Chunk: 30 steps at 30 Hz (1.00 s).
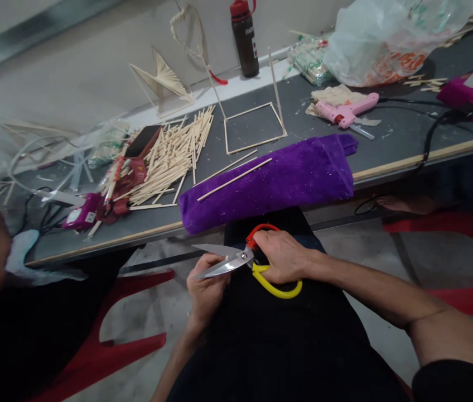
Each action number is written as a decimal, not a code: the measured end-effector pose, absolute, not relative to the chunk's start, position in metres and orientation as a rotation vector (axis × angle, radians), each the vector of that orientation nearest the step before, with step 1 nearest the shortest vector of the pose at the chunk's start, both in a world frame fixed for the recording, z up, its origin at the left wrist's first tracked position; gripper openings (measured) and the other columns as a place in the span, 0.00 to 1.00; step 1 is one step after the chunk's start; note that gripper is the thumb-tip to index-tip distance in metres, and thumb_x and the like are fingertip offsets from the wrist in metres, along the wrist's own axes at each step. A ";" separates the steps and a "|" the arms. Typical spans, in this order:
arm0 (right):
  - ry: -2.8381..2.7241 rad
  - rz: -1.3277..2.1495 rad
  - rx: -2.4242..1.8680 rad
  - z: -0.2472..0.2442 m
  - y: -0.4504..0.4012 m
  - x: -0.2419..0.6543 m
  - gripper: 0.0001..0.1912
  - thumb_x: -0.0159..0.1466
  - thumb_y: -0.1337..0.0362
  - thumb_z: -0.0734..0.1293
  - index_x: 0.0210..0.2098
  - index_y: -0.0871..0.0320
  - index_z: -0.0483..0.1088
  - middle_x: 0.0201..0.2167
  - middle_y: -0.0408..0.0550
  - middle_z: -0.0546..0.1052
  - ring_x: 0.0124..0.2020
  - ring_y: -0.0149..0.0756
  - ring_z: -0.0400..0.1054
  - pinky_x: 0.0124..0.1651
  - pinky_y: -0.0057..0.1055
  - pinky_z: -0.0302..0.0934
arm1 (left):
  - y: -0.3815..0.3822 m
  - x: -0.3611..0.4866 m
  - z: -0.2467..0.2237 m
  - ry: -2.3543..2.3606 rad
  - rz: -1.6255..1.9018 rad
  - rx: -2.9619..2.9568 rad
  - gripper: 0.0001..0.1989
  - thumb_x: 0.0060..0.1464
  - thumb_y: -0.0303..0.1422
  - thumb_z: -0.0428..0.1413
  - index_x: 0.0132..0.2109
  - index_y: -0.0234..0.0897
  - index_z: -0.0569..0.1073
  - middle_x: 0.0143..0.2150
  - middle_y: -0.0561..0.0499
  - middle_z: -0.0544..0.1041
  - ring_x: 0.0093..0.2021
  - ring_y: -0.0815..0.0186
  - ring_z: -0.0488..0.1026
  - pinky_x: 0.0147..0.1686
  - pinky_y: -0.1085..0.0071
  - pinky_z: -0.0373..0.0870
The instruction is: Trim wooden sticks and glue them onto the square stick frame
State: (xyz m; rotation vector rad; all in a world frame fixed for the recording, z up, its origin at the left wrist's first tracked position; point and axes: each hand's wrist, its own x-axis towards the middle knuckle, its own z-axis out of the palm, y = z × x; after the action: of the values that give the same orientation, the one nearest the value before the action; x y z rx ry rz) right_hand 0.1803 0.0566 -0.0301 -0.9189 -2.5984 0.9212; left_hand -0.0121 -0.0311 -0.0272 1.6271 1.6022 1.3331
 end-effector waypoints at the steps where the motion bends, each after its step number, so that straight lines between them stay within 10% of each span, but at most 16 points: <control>1: -2.601 0.911 -0.922 -0.030 0.057 0.180 0.17 0.55 0.56 0.68 0.37 0.59 0.61 0.32 0.48 0.71 0.32 0.40 0.66 0.34 0.34 0.57 | -0.031 -0.012 -0.027 1.591 1.350 1.611 0.01 0.52 0.27 0.59 0.34 0.36 0.75 0.28 0.53 0.77 0.26 0.70 0.73 0.25 0.78 0.65; 11: -2.669 0.828 -0.895 -0.026 0.058 0.179 0.35 0.49 0.40 0.72 0.42 0.62 0.65 0.37 0.53 0.71 0.36 0.45 0.65 0.44 0.44 0.59 | -0.031 -0.017 -0.025 1.513 1.307 1.730 0.07 0.57 0.28 0.56 0.32 0.36 0.76 0.25 0.53 0.77 0.25 0.69 0.73 0.28 0.75 0.68; 30: -2.711 0.791 -0.822 -0.022 0.058 0.182 0.36 0.49 0.39 0.71 0.42 0.63 0.64 0.39 0.54 0.69 0.38 0.45 0.61 0.45 0.44 0.58 | -0.027 -0.017 -0.008 1.421 1.098 1.652 0.18 0.60 0.30 0.53 0.21 0.35 0.71 0.17 0.54 0.73 0.17 0.73 0.67 0.22 0.78 0.63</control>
State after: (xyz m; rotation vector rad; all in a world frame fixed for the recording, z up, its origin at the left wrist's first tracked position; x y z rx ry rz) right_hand 0.1822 0.0579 -0.0221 -0.8216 -2.7115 0.7906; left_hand -0.0165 -0.0274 -0.0081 1.6523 1.4213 1.0977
